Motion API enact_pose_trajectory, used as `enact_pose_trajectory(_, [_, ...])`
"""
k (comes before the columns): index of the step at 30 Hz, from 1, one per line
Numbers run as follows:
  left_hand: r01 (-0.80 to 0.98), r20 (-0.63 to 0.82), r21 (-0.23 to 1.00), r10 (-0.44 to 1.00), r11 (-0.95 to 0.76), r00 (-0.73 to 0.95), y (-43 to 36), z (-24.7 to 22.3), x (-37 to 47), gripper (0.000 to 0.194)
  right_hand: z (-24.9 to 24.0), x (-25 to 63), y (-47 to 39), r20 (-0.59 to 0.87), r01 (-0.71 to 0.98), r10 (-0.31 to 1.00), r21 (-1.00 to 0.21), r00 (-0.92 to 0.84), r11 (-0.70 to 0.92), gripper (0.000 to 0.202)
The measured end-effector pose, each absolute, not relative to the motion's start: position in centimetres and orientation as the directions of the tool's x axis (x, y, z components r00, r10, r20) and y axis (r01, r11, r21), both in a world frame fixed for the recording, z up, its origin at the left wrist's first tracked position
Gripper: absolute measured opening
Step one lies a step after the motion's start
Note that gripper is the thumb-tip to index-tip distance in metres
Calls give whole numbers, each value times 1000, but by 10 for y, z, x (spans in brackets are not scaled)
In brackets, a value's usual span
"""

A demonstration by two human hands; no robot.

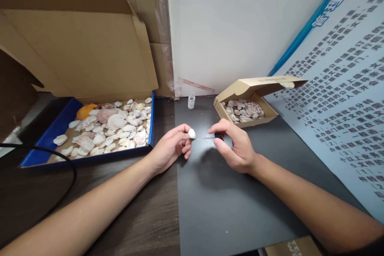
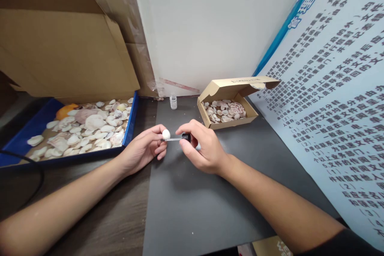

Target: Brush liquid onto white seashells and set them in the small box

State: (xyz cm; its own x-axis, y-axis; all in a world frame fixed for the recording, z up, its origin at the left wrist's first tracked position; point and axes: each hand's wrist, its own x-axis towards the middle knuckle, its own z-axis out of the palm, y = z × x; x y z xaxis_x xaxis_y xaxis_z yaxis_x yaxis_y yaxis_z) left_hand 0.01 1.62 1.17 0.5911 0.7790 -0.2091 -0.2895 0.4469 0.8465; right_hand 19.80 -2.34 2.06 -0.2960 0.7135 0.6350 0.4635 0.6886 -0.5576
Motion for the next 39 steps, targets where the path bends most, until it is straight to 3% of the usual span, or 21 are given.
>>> enact_pose_trajectory(16, [-276, -204, 856, 776, 438, 596, 16, 11, 0, 9, 18, 198, -22, 569, 521, 768, -579, -293, 627, 16])
enact_pose_trajectory(39, [-284, -216, 847, 780, 449, 587, 17, 13, 0, 9, 17, 198, -22, 620, 486, 738, -575, -266, 658, 14])
